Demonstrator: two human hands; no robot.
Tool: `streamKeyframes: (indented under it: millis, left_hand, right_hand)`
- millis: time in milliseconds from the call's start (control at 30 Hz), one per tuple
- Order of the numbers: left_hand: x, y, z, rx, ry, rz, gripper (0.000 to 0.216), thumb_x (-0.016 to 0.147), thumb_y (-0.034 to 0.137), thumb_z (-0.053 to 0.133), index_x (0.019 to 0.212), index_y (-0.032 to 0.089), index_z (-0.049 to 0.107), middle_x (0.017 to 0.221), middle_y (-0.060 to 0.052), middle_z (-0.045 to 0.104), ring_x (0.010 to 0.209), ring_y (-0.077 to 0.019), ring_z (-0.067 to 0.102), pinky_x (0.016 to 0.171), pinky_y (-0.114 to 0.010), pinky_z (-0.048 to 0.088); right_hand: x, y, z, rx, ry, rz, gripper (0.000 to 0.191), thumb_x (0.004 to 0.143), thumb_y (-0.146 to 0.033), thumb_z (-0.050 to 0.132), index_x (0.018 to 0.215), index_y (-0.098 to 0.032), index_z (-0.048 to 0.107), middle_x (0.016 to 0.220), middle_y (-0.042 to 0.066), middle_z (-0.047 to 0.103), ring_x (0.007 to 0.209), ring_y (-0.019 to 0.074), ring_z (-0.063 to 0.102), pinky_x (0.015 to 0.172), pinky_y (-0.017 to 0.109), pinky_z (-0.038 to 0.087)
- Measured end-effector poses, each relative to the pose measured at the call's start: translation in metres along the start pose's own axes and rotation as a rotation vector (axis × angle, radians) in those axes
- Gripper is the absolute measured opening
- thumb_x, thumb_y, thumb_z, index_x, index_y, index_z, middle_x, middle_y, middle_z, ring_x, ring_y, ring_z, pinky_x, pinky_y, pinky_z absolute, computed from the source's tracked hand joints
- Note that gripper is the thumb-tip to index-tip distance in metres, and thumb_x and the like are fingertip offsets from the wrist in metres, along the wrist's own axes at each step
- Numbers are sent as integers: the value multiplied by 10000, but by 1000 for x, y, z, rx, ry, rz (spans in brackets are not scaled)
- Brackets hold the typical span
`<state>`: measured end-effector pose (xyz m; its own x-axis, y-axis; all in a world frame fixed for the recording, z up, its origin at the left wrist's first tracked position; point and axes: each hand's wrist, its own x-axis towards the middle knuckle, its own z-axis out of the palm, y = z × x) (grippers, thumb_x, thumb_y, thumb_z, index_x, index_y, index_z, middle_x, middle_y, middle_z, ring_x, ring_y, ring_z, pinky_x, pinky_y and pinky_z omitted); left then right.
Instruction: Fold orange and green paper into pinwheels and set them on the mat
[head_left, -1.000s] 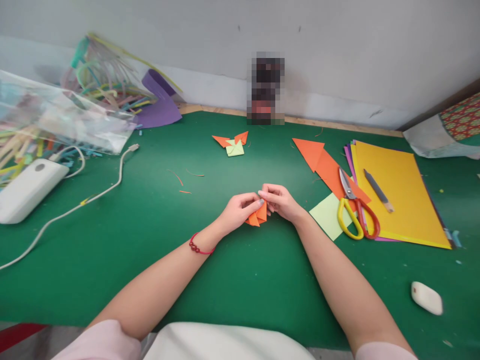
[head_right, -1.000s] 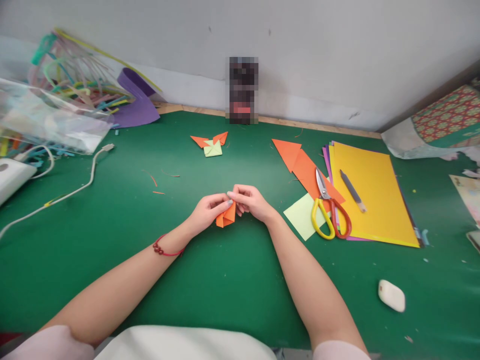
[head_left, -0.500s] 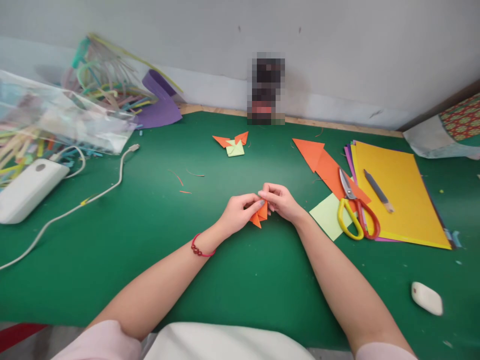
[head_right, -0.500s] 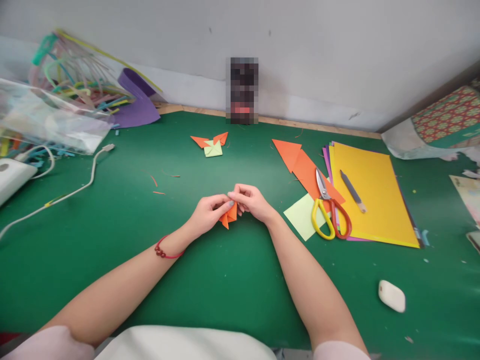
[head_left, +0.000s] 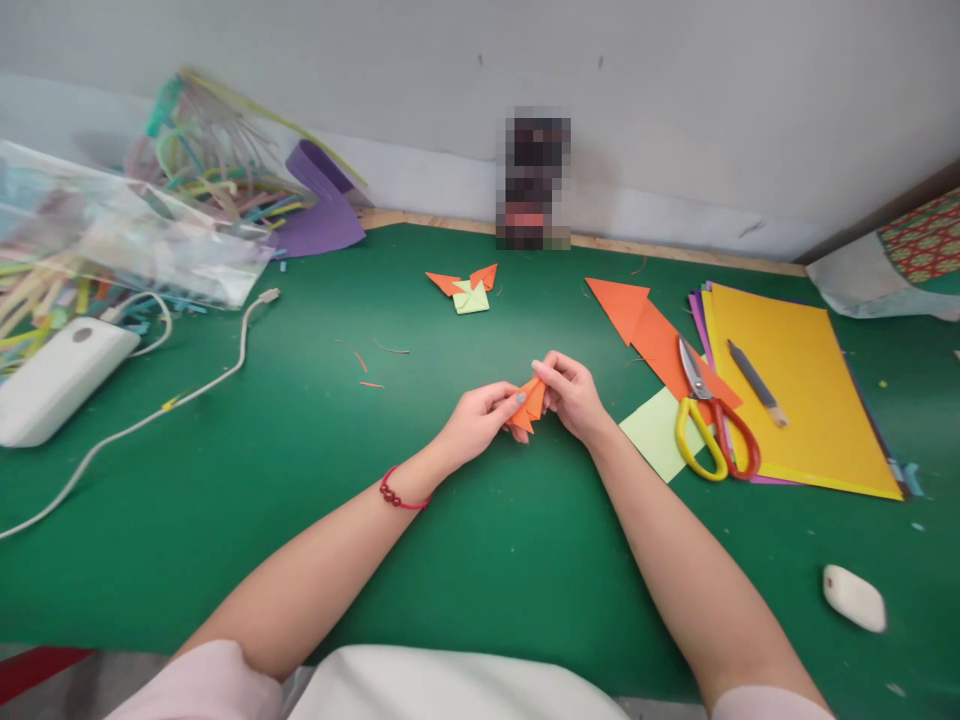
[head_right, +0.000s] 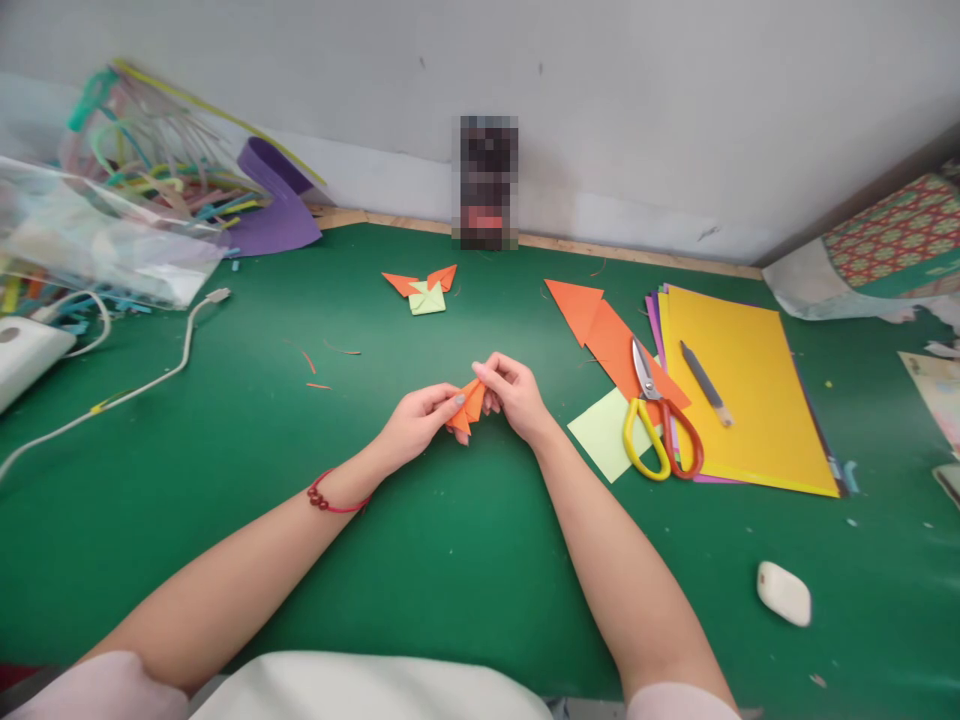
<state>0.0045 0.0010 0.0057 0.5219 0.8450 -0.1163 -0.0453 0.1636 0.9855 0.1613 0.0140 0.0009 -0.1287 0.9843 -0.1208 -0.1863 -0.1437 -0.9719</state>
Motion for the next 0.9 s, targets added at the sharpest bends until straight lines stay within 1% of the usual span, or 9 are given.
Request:
streamKeyframes:
  millis: [133,267,367,433,500,600,667,767,900]
  left_hand:
    - [-1,0,1,44,37,10,368,821,505,534,809,140,580,577,-2,638,515,-105,609,545,-209,474]
    - [-1,0,2,85,70,25,359,835,498,515,804,147,584,574,-1,641,528,-110,616,546,-210,473]
    - [-1,-1,2,81,79,20,368,832,505,514,804,145,581,581,-5,645,528,-109,618,542,-209,473]
    - [-1,-1,2,73,78,19,377,828,515,515,803,145,579,585,-8,648,528,-110,619,538,-210,476]
    - [0,-1,2,68,71,24,384,823,525,517,799,147,578,598,-11,653,529,-110,622,535,-210,479]
    - [0,-2,2,73,65,39,397,818,537,518,787,146,580,624,-19,661,527,-109,623,528,-210,484]
    - [1,-3,2,79,74,46,403,816,540,521,781,144,579,631,-23,663,524,-110,623,522,-210,486]
    - [1,-5,1,88,88,48,393,818,530,524,792,142,579,635,-25,664,527,-112,625,518,-209,489]
    - [0,-8,1,145,88,73,351,842,485,511,815,145,591,659,-25,669,544,-113,627,530,-212,493]
  right_hand:
    - [0,-1,2,17,-2,-1,420,674,-550,681,577,-207,458,389,-84,457,319,56,374,348,202,261]
    - [2,-3,3,87,-28,14,491,709,-673,557,558,-213,474,358,-65,434,308,77,363,360,232,315]
    - [3,-2,3,87,-52,5,532,724,-707,501,526,-215,455,351,-54,421,314,82,369,367,239,327]
    - [3,0,2,52,-51,0,530,728,-706,498,536,-214,456,356,-58,419,312,79,361,355,234,307]
    - [2,1,2,-18,-55,-9,496,721,-667,550,552,-209,461,369,-64,429,314,69,354,345,222,279]
    - [-2,-2,4,-161,-118,-29,453,705,-583,636,538,-199,465,401,-64,459,338,59,372,350,207,270]
    - [-4,-5,6,-227,-184,-45,472,730,-576,613,497,-192,470,408,-50,475,350,61,387,357,209,285]
    - [-7,-7,9,-277,-260,-51,538,798,-591,516,447,-184,501,386,-24,491,342,66,387,356,217,290]
    - [-6,-6,11,-293,-262,-24,587,827,-595,466,421,-176,533,375,2,517,342,74,422,359,219,301]
